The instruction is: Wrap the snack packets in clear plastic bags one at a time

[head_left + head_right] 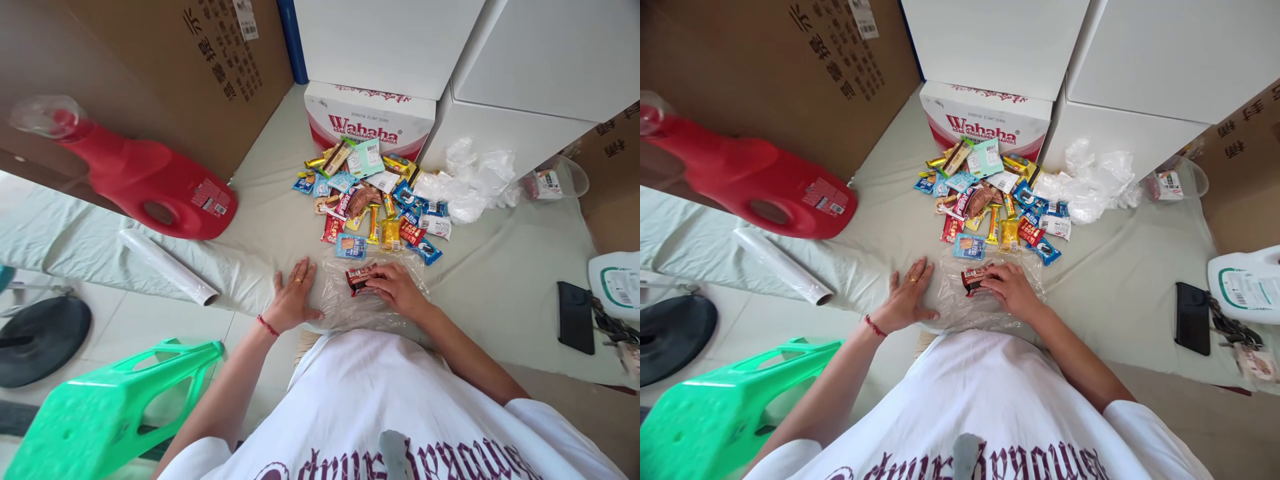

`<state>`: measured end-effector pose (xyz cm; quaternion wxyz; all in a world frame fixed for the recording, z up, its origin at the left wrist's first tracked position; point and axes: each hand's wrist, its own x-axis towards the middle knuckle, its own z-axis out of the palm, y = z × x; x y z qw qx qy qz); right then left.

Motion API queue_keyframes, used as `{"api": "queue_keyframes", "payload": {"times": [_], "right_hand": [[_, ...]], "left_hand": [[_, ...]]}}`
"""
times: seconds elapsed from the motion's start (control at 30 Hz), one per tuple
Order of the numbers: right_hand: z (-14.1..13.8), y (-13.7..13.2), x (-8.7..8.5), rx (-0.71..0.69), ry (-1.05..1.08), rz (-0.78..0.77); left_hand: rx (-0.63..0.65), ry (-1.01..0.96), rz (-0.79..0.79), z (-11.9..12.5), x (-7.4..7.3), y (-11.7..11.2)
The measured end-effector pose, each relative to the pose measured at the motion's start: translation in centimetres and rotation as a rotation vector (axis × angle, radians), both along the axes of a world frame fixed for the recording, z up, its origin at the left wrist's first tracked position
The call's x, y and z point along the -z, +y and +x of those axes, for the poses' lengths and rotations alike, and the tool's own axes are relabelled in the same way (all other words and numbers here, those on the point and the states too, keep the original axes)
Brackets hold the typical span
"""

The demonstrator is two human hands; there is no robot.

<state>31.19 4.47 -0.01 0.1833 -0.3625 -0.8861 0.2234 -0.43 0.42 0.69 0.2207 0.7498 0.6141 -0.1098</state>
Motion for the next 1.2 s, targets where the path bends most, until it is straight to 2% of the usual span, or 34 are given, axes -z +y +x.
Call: {"api": "queue_keyframes", "payload": {"times": [0.13, 0.2, 0.27, 0.33, 0.4, 0.43, 0.47, 0.53, 0.6, 0.67, 0.73, 0.83, 0.9, 1.0, 1.07, 1.2], "right_hand": [[-0.3, -0.2, -0.7, -0.044, -0.038, -0.022], [-0.7, 0.0, -0.9, -0.074, -0.106, -0.03], [-1.2, 0.2, -0.8, -0.102, -0.139, -0.035], [-1.4, 0.3, -0.5, -0.105, -0.135, -0.035], [-1.3, 0.2, -0.3, -0.078, -0.123, -0.03], [-1.1, 0.2, -0.3, -0.06, -0.119, -0.026], [-0.9, 0.1, -0.2, -0.046, -0.117, -0.023], [-0.4, -0.1, -0.2, -0.038, -0.118, -0.014], [0.1, -0.2, -0.3, -0.045, -0.125, -0.002], [0.3, -0.3, -0.3, -0.051, -0.14, -0.001], [0.2, -0.3, -0.4, -0.051, -0.161, -0.012], [-0.3, 0.0, -0.7, -0.043, -0.195, -0.035], [-0.5, 0.2, -1.0, -0.046, -0.224, -0.052], [-0.5, 0.5, -1.2, -0.065, -0.262, -0.067], [-0.4, 0.6, -1.3, -0.078, -0.262, -0.06], [-0.1, 0.6, -1.3, -0.101, -0.185, -0.062]], "left_hand": [[-0.117, 0.014, 0.094, 0.1, -0.5, -2.0], [-0.22, 0.025, 0.245, 0.8, -1.2, -2.8], [-0.243, -0.022, 0.428, 1.8, -1.9, -3.5], [-0.091, -0.158, 0.519, 2.8, -2.0, -3.7], [0.14, -0.305, 0.479, 3.7, -1.6, -3.4], [0.212, -0.344, 0.436, 4.0, -1.1, -3.1], [0.239, -0.358, 0.392, 4.1, -0.6, -2.8], [0.2, -0.337, 0.329, 4.0, 0.4, -2.3], [0.148, -0.315, 0.324, 3.5, 1.2, -2.4], [0.163, -0.324, 0.366, 2.8, 1.4, -3.0], [0.26, -0.356, 0.411, 2.3, 1.5, -4.1], [0.477, -0.411, 0.439, 2.0, 1.8, -5.2], [0.554, -0.414, 0.465, 1.9, 2.2, -5.4], [0.594, -0.436, 0.493, 1.7, 2.9, -5.2], [0.579, -0.52, 0.487, 1.5, 2.8, -5.0], [0.381, -0.74, 0.462, 1.8, 1.1, -4.3]]}}
